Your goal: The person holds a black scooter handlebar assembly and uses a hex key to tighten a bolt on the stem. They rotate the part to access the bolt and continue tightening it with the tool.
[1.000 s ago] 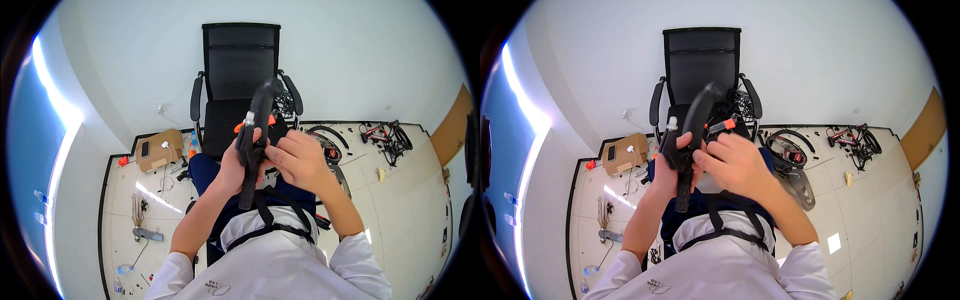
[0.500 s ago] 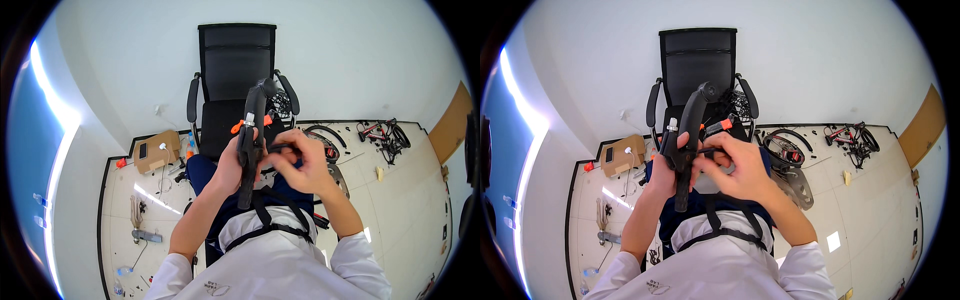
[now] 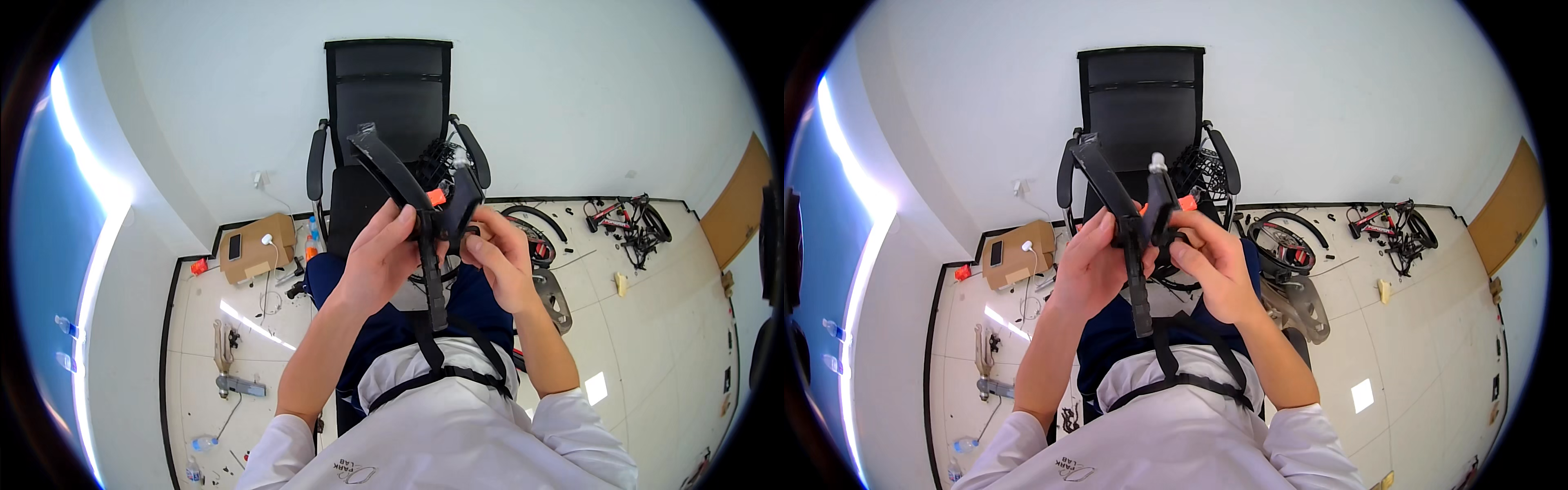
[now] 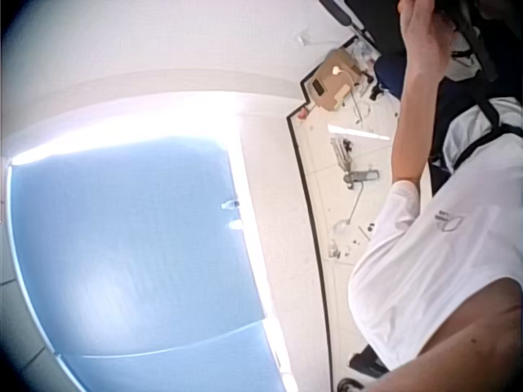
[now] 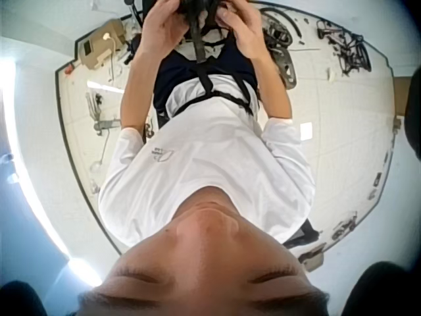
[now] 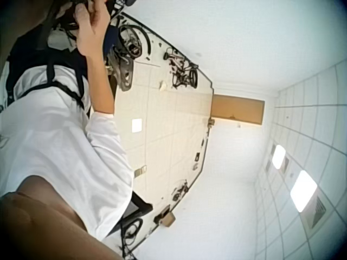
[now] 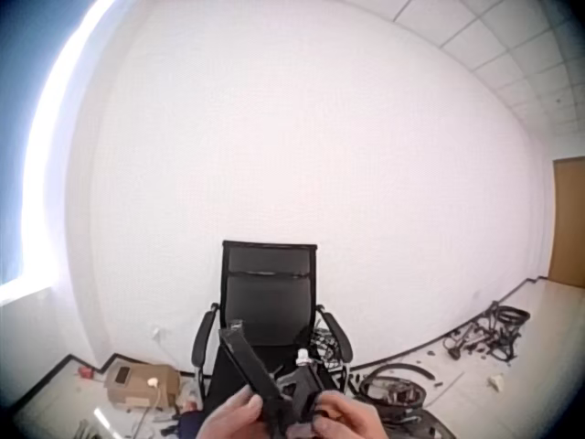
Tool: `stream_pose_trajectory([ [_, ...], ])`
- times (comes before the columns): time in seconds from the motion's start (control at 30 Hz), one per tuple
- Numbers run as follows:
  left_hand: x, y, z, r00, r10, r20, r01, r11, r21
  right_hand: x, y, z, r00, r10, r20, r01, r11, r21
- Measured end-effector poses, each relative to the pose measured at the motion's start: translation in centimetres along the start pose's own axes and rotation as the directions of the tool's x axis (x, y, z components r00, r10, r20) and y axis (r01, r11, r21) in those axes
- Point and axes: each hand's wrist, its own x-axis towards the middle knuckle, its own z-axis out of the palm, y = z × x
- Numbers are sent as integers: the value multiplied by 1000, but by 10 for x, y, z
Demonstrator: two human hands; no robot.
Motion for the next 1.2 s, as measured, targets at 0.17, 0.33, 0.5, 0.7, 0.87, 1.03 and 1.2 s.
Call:
stream_pose_trajectory([
  [0.17,2,4,-4,990,-15,141,67,923,-379,-1,1,4,999,-1,-50,2,1000,23],
  [0.33,4,0,-12,967,-77,243,199,826,-528,0,-10,13,988,-156,-21,150,972,-181],
  [0.5,-4,3,5,987,-112,112,152,869,-470,4,-18,7,971,-236,-27,216,927,-307],
  [0.7,-6,8,7,989,-81,123,130,871,-475,13,-16,-2,891,-438,-120,383,866,-321],
  [0.87,-7,15,10,992,-76,96,112,885,-451,7,-38,-4,809,-442,-387,402,897,-183],
  [1.03,-7,16,10,989,-94,111,139,832,-537,3,-53,4,700,-566,-436,566,812,-145],
  [1.2,-10,15,12,979,-118,169,199,757,-622,5,-48,15,721,-563,-405,581,809,-89],
])
